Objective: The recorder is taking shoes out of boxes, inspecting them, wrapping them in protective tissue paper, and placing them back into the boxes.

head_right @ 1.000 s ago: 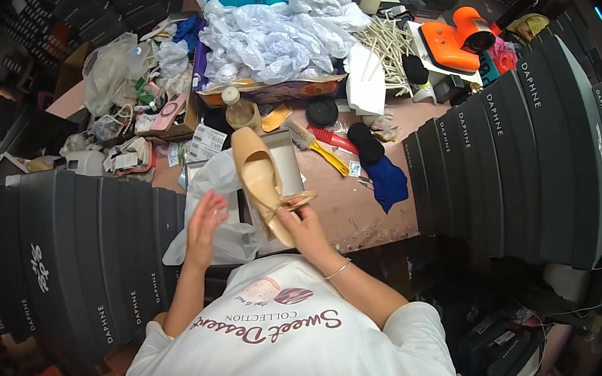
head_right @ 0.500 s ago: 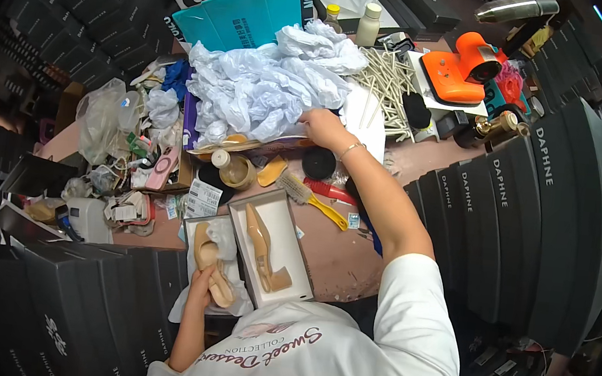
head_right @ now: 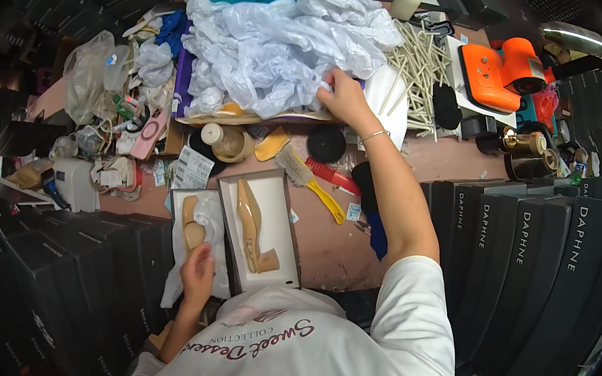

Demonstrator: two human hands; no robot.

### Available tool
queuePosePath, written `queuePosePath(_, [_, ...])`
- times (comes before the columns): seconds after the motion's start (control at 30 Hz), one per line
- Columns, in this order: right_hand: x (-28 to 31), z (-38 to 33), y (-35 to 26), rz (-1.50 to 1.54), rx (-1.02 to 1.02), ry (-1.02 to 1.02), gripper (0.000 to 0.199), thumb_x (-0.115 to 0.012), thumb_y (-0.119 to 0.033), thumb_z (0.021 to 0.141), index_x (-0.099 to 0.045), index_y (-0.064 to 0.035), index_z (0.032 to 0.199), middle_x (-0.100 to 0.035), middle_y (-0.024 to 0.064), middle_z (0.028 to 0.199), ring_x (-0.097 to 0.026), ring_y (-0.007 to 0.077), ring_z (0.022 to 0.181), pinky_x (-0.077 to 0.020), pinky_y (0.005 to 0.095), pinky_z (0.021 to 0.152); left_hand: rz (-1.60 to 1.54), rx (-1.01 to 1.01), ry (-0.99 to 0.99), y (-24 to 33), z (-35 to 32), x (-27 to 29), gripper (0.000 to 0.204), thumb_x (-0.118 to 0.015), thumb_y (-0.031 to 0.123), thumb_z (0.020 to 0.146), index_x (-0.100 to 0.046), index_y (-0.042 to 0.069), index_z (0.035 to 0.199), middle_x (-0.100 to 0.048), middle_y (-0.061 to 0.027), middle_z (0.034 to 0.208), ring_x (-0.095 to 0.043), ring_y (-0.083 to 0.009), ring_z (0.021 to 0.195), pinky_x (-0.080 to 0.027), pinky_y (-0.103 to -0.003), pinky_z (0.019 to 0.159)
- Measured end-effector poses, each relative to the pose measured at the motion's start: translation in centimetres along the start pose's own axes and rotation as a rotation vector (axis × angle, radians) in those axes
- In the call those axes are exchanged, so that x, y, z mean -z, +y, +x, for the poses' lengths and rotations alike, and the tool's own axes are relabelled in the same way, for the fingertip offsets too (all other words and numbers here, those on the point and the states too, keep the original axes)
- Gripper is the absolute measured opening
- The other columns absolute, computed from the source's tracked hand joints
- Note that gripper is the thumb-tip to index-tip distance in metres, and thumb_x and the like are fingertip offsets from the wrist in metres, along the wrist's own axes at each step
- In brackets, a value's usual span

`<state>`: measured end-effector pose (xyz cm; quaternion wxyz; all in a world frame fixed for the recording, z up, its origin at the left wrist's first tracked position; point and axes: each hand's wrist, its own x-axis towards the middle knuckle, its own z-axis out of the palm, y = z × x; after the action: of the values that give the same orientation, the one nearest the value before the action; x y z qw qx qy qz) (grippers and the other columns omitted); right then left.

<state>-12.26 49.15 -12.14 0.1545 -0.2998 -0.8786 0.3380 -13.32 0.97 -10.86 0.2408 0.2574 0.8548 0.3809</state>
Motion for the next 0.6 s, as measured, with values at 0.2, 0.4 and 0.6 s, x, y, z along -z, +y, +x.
queuePosePath(0.2, [-0.6,-1.9,0.1,-0.289,0.224,-0.071,0.036,-0.06,-0.024,0.083,-0.057,-0.0064,0.114,-0.061,0.0194,0.091,-0.061,0.037,0.083,-0.0493,0.0432,0.073,-0.011,0.109,-0.181,1.0,1.1,-8.9,0.072,-0.06,0.021,0.087,-0.02,-0.01,0.138,-0.035,-0.0288,0.138,-0.039,-0.0373,0.127,-0.03,-0.037,0.106])
queuePosePath(0.4, [-2.3,-2.8,1.3,-0.311,0.27,0.064,0.034,-0.057,-0.024,0.085,-0.055,-0.0083,0.116,-0.06,0.0129,0.097,-0.061,0.0341,0.082,-0.05,0.0421,0.07,0.016,0.092,-0.149,3.0,3.0,-9.2,0.049,-0.06,0.006,0.083,-0.044,-0.002,0.128,-0.055,-0.0203,0.106,-0.06,-0.0325,0.091,-0.048,-0.036,0.079])
queuePosePath(0.6, [-2.2,-2.6,1.0,-0.317,0.251,0.045,0.033,-0.057,-0.021,0.085,-0.056,-0.0074,0.114,-0.061,0.0145,0.097,-0.061,0.0346,0.082,-0.0499,0.0424,0.071,-0.15,-0.115,-0.301,3.7,2.2,-11.2,0.047,-0.058,0.002,0.08,-0.046,0.002,0.125,-0.056,-0.0184,0.104,-0.058,-0.0354,0.087,-0.049,-0.038,0.074])
